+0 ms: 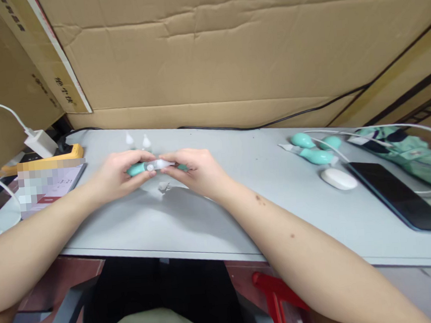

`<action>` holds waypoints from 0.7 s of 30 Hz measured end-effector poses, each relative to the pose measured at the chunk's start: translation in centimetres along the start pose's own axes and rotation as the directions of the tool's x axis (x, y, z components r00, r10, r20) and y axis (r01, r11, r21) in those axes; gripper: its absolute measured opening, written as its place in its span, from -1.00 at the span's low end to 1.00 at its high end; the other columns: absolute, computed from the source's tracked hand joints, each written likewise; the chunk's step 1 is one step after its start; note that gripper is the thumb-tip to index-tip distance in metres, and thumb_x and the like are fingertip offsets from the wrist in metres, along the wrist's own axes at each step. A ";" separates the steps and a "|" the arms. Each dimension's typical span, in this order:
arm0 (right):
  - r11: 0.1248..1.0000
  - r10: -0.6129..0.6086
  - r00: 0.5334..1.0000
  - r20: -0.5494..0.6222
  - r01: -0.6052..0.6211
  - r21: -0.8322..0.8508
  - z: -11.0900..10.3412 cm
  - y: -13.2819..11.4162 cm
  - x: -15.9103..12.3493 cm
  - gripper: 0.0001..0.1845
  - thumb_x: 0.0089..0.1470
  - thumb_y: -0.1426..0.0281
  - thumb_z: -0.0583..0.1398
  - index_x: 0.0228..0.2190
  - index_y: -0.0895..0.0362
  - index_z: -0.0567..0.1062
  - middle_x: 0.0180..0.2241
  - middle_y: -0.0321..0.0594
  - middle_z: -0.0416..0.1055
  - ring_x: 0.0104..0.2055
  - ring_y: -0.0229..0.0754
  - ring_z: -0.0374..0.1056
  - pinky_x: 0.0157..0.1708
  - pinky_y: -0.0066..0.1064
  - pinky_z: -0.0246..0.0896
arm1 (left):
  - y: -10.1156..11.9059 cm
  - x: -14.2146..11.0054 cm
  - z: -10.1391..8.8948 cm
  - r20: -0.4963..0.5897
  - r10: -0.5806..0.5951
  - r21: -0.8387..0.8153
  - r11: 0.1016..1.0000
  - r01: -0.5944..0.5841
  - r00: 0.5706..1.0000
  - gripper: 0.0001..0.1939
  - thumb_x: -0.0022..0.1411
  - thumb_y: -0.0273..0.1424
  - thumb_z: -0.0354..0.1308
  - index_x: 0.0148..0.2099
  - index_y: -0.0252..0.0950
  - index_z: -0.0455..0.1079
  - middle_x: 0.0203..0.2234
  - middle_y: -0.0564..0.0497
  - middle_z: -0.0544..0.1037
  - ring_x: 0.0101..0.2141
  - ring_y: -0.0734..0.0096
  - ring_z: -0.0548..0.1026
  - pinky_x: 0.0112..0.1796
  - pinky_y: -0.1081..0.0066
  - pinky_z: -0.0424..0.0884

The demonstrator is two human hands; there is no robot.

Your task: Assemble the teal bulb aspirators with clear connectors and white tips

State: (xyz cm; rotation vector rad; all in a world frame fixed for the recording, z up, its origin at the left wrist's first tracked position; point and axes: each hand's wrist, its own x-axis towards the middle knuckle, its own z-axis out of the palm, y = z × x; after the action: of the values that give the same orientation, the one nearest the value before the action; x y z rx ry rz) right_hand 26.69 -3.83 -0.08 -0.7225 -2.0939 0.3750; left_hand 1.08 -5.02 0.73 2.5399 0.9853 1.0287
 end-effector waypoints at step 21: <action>0.997 -0.067 0.993 0.095 0.070 -0.030 -0.8 0.8 -0.2 -0.65 0.39 0.01 0.32 -0.15 -0.02 0.78 -0.29 -0.19 0.74 -0.31 -0.10 0.59 -0.26 -0.27 0.45 | 0.1 0.0 -0.2 0.096 0.013 -0.077 0.997 -0.005 0.995 -0.78 0.51 -0.24 0.23 -0.01 -0.24 0.62 -0.21 0.00 0.76 -0.35 0.44 0.56 -0.30 0.41 0.38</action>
State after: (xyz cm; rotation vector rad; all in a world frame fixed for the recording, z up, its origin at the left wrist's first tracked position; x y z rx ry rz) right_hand 27.67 -3.34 -0.15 -0.6612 -2.2120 0.3428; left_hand 1.02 -5.13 0.94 2.5083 0.8924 0.9178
